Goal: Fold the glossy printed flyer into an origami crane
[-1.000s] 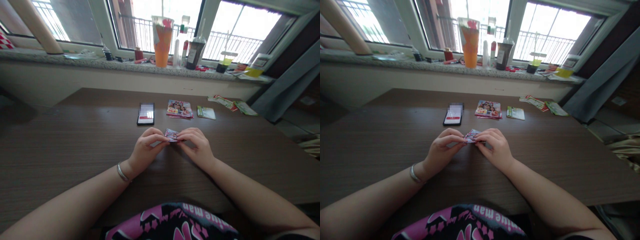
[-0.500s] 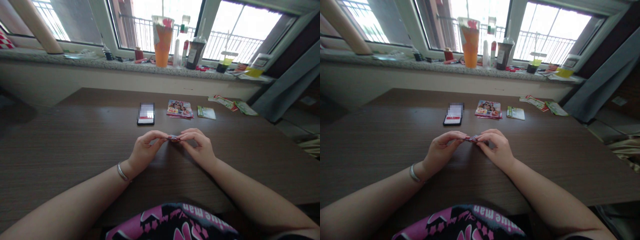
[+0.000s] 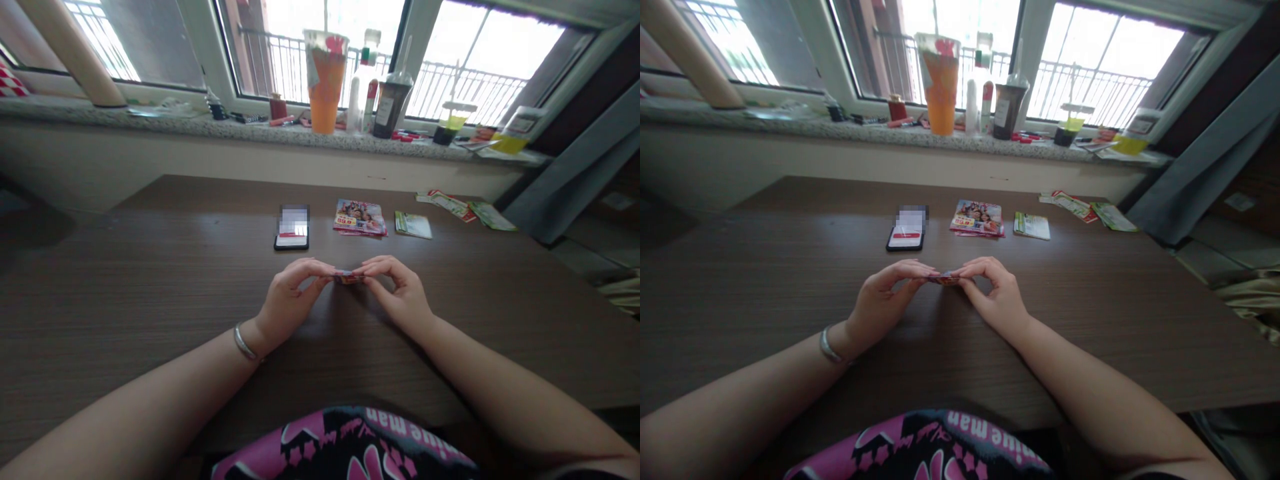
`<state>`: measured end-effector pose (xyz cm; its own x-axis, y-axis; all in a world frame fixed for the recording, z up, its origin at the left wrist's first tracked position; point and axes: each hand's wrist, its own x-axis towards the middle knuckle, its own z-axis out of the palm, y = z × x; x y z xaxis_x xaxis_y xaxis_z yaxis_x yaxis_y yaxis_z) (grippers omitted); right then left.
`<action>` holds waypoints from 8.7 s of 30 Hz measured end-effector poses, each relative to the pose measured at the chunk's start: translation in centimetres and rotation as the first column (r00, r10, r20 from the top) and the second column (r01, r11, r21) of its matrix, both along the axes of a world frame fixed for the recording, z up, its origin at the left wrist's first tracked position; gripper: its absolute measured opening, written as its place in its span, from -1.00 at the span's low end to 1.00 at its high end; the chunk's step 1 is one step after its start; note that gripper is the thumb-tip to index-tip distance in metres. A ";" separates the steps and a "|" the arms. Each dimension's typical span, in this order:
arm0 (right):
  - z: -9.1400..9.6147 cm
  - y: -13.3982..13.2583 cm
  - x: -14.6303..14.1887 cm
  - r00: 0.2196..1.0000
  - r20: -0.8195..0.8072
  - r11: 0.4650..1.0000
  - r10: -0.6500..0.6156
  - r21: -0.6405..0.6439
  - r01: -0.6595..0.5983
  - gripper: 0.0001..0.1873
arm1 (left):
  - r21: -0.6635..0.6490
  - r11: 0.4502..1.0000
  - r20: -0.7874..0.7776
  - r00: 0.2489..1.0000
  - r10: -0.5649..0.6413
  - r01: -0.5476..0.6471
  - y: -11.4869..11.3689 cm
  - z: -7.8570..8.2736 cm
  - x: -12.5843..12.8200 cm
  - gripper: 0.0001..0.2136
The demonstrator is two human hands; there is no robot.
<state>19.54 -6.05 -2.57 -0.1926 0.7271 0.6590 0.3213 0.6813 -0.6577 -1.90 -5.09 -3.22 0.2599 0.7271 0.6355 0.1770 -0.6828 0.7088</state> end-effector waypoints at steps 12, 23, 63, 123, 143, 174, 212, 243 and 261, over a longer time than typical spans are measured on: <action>1.0 -1.1 -0.7 0.977 0.188 0.990 -0.098 0.117 0.077 -0.89 | 0.274 0.961 -0.201 0.976 0.086 -0.028 0.3 0.2 0.5 -0.90; 0.5 -0.8 -1.0 0.980 0.191 0.997 -0.057 0.065 0.045 -0.88 | 0.307 0.951 -0.239 0.966 0.101 -0.023 0.4 -0.1 0.5 -0.96; 0.1 0.3 -0.7 0.851 0.491 0.961 -0.186 0.272 0.052 -0.90 | 0.463 0.886 -0.408 0.896 0.173 0.039 0.4 0.4 0.5 -0.90; -0.9 1.3 1.3 0.691 0.636 0.932 -0.342 0.325 0.163 -0.88 | 0.117 0.982 -0.391 0.902 0.185 -0.150 2.4 -0.9 -1.8 -0.93; -1.0 1.5 1.7 0.724 0.645 0.959 -0.243 0.273 0.078 -0.84 | -0.180 0.960 -0.234 0.957 0.171 -0.216 2.4 -1.1 -1.4 -0.92; -1.3 1.9 1.6 0.713 0.701 0.990 -0.003 0.100 -0.094 -0.91 | 0.296 0.952 -0.635 0.728 0.259 -0.081 1.4 0.3 -1.4 -0.85; -1.8 2.1 1.9 0.733 0.673 0.994 -0.102 0.087 0.059 -0.89 | 0.122 0.975 -0.698 0.714 -0.049 0.185 1.8 -0.2 -1.3 -0.82; -3.6 3.9 1.9 0.902 0.394 0.970 -0.176 -0.086 0.226 -0.91 | 0.032 0.963 -0.733 0.662 -0.158 0.266 1.3 -0.7 -1.3 -0.77; -2.9 3.7 2.2 0.874 0.397 0.960 -0.281 0.117 0.256 -0.95 | 0.025 0.954 -0.799 0.580 -0.161 0.299 0.8 -1.3 -1.1 -0.64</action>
<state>21.69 -2.39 -5.44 -0.2549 0.7514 0.6086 0.7273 0.5637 -0.3914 -2.96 -4.24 -4.54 0.8500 0.4904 0.1926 0.4353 -0.8596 0.2675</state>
